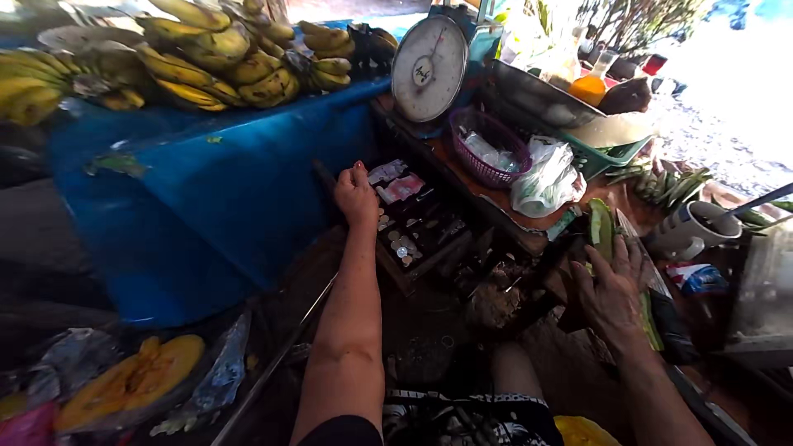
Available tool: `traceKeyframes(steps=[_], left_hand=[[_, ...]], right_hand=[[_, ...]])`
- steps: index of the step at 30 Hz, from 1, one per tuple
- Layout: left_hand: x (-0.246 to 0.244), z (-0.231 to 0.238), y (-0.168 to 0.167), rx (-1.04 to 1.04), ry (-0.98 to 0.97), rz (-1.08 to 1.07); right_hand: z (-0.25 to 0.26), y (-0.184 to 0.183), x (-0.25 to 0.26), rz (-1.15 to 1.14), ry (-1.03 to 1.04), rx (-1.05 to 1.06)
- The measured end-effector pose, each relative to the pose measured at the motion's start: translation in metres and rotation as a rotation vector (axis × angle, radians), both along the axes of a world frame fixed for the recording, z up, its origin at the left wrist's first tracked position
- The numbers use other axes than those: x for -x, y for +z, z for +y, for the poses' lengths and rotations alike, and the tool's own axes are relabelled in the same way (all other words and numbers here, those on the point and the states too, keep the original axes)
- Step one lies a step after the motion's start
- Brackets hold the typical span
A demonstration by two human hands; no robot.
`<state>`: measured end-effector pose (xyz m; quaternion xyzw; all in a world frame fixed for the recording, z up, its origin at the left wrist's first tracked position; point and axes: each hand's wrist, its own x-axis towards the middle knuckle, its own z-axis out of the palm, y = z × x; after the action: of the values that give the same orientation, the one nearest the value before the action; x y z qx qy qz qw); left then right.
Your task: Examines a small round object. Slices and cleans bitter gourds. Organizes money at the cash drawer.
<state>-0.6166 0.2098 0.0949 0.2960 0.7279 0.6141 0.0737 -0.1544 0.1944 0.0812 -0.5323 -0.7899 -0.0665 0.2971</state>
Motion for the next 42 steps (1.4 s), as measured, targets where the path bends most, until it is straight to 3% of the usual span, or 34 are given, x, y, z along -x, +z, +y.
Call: traceKeyframes(steps=[13, 42], left_hand=[[-0.002, -0.004, -0.005, -0.119, -0.031, -0.091], [-0.007, -0.007, -0.001, -0.03, -0.08, -0.072]], right_hand=[[0.002, -0.002, 0.0, 0.003, 0.014, 0.025], [0.004, -0.004, 0.002, -0.003, 0.026, 0.051]])
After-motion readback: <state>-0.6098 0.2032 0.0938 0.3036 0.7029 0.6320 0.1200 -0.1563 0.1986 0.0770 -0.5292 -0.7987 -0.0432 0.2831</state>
